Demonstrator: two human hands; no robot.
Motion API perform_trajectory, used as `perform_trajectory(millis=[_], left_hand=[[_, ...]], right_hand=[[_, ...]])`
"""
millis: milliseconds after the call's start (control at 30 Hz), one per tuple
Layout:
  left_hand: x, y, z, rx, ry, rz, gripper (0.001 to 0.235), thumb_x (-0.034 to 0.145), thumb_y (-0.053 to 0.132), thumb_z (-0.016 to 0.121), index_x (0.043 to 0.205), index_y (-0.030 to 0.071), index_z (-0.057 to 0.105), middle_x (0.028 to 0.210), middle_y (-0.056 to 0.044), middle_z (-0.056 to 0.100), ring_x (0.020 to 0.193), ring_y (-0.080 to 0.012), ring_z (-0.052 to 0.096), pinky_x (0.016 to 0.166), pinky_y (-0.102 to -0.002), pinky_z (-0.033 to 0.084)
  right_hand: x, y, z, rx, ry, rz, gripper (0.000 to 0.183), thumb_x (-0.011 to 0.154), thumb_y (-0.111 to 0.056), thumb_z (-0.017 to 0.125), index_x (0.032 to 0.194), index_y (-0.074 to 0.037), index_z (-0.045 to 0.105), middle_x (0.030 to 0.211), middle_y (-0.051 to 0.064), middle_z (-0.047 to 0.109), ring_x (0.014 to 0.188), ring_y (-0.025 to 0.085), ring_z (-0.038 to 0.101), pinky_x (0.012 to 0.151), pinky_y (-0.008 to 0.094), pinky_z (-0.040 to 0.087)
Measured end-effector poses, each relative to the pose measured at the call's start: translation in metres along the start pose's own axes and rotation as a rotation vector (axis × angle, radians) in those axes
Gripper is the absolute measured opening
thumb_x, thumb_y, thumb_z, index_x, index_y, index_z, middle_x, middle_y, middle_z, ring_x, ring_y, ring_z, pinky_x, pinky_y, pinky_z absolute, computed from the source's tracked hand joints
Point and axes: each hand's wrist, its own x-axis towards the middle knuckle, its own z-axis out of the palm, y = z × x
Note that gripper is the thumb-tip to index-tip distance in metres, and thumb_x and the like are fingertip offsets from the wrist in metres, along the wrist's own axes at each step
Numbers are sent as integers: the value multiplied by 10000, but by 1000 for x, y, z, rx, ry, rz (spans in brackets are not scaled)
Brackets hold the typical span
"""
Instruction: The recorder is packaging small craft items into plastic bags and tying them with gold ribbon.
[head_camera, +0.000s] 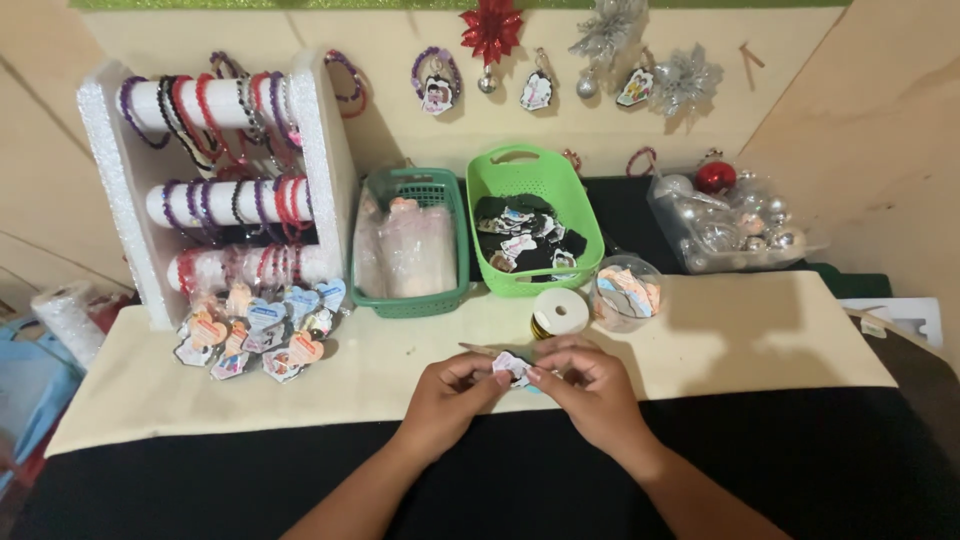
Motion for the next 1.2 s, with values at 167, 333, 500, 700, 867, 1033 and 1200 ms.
perform_trajectory(millis=[167,333,500,700,867,1033,1200], left_hand=[[1,2,2,-45,3,21,192,927,56,734,1099,-28,736,894,2,739,753,-32,597,649,-201,455],[2,-5,-1,-59,1,46,171,918,48,750,1071,-27,736,851,7,718,719,-28,577,611,-204,424],[2,-8,-2,45,-14,36,133,911,68,782,1000,-27,762,780,17,690,641,-33,510,557,-211,381],[2,-9,-1,46,-33,30,147,918,65,759,1041,-13,739,843,21,705,721,-33,581,640,-204,460],[4,-16,-5,21,-55,35,160,925,65,742,1065,-6,715,876,16,710,757,-39,610,676,-207,487],[3,-10,-4,83,-45,7,151,921,97,750,1038,7,717,854,31,692,730,-37,589,656,-208,475],[3,-6,-4,100,-37,11,146,951,150,743,1007,17,719,815,46,665,703,-28,558,628,-203,448]], right_hand=[[-2,10,0,86,-20,68,125,848,-102,805,910,7,801,1090,81,728,728,46,586,618,195,450],[-3,15,0,162,-53,151,143,834,-100,810,930,4,821,1136,110,731,749,90,618,647,227,482],[-2,19,-1,133,-78,167,146,838,-101,796,954,-16,817,1178,138,717,936,135,697,770,246,558],[0,21,-2,202,-124,143,145,841,-95,795,943,7,807,1219,146,686,972,144,692,815,276,571],[-1,24,0,119,-146,187,156,843,-124,798,935,0,816,1243,125,687,929,121,677,783,257,544],[-3,21,3,85,-125,241,160,836,-151,802,910,-9,815,1237,97,695,878,97,680,764,240,539],[-4,17,3,46,-94,195,141,839,-139,808,897,-11,811,1178,70,736,834,67,666,747,219,520]])
